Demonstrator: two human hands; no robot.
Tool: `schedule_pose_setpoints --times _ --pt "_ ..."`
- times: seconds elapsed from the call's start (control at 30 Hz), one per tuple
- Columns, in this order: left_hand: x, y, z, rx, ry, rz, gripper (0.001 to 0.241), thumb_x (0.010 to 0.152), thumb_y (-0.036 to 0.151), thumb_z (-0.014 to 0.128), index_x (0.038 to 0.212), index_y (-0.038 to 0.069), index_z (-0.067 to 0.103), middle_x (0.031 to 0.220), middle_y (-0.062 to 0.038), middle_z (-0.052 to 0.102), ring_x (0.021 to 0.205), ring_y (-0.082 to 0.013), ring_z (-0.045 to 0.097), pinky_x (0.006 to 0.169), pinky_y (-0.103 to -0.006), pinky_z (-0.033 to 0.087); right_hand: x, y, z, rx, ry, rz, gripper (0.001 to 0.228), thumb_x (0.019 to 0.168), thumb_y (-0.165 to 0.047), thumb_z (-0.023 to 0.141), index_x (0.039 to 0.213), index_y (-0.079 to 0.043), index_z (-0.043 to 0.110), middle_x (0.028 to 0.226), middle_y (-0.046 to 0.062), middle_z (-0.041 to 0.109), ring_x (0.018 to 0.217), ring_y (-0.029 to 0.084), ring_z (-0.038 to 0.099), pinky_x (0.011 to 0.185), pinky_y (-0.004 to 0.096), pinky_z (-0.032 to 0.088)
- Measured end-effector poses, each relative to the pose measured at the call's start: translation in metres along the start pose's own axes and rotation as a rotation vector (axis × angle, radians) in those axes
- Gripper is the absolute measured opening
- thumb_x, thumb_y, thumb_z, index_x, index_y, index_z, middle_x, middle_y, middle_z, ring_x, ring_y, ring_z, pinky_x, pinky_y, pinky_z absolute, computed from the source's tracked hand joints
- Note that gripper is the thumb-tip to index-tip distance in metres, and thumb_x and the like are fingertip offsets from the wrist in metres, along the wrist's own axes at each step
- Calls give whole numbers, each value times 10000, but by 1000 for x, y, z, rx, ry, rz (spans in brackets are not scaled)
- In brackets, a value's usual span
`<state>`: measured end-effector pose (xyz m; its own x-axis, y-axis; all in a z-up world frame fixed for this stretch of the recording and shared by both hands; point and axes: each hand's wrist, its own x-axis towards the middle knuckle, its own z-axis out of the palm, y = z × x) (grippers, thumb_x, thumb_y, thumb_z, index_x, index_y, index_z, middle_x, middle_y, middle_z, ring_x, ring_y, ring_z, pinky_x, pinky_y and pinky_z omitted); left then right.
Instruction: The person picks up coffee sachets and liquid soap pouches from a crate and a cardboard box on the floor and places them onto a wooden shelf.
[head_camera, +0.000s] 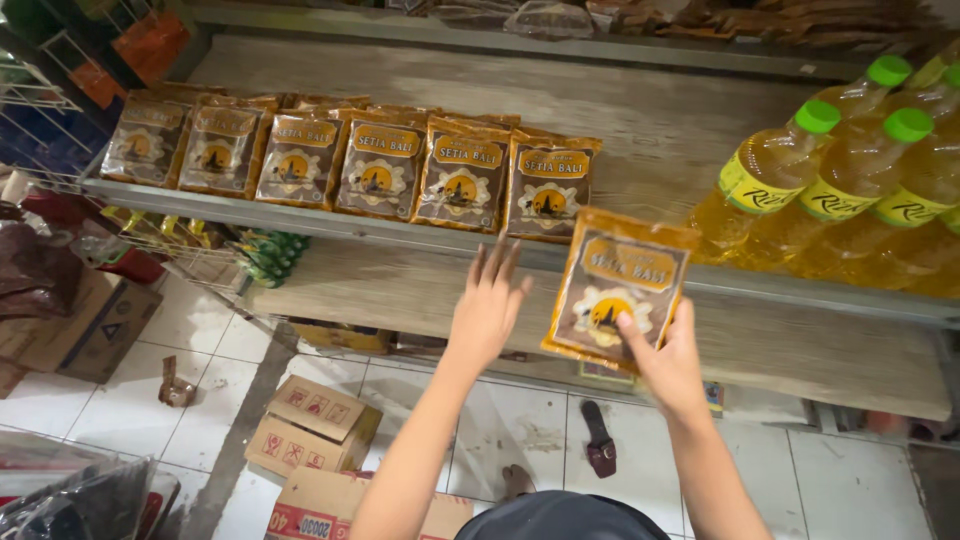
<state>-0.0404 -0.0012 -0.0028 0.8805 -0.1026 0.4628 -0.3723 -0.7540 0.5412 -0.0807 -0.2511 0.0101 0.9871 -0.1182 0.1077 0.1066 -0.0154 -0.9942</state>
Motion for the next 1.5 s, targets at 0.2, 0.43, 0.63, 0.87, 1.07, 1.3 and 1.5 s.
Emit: schedule_pose_setpoints --times 0.2,0.43,0.63,0.87,1.07,1.3,1.5 --pt "30 -9 44 355 117 263 495 1101 271 593 1551 102 475 1690 -102 393 1510 -322 390 1237 -497 370 1 -14 1 -134 125 -171 476 971 -127 696 1353 -36 428 1251 80 593 1150 130 572 1023 309 474" --pt "61 4 63 478 -127 90 700 954 523 502 1559 184 404 1662 -123 256 1488 -423 304 1223 -530 169 1 -17 6 -105 158 -136 460 959 -144 701 1320 -43 435 1236 72 602 1139 127 585 1012 308 485" --pt "73 18 42 489 -263 40 641 1023 546 388 1559 195 403 1663 -111 266 1497 -404 292 1246 -540 146 10 -15 9 -138 170 -144 486 969 -135 709 1358 -32 437 1257 81 600 1155 149 584 1019 320 485" --pt "70 0 12 -138 -103 -128 592 1100 340 125 1434 169 583 1604 -76 447 1570 -230 321 1318 -478 144 51 -21 18 -162 126 -258 589 964 -108 715 1455 -14 403 1324 105 588 1212 190 583 1054 336 473" --pt "45 -8 -24 -260 185 -118 499 1133 296 263 1484 52 522 1645 -137 395 1570 -326 274 1286 -460 236 118 -26 43 -68 18 -352 604 995 -198 734 1463 -34 390 1333 102 599 1218 208 614 1045 361 514" --pt "54 8 -26 -188 46 -114 509 1071 347 423 1513 107 499 1634 -158 367 1546 -336 275 1253 -503 188 158 14 81 -600 -17 -350 549 959 -338 785 1344 -22 555 1261 189 636 1174 333 652 1016 450 525" --pt "63 6 2 -47 -26 -3 497 1103 369 439 1526 118 512 1646 -231 321 1529 -424 259 1242 -534 211 156 25 73 -593 17 -329 780 889 -339 804 1465 24 423 1349 275 548 1254 410 566 1041 484 470"
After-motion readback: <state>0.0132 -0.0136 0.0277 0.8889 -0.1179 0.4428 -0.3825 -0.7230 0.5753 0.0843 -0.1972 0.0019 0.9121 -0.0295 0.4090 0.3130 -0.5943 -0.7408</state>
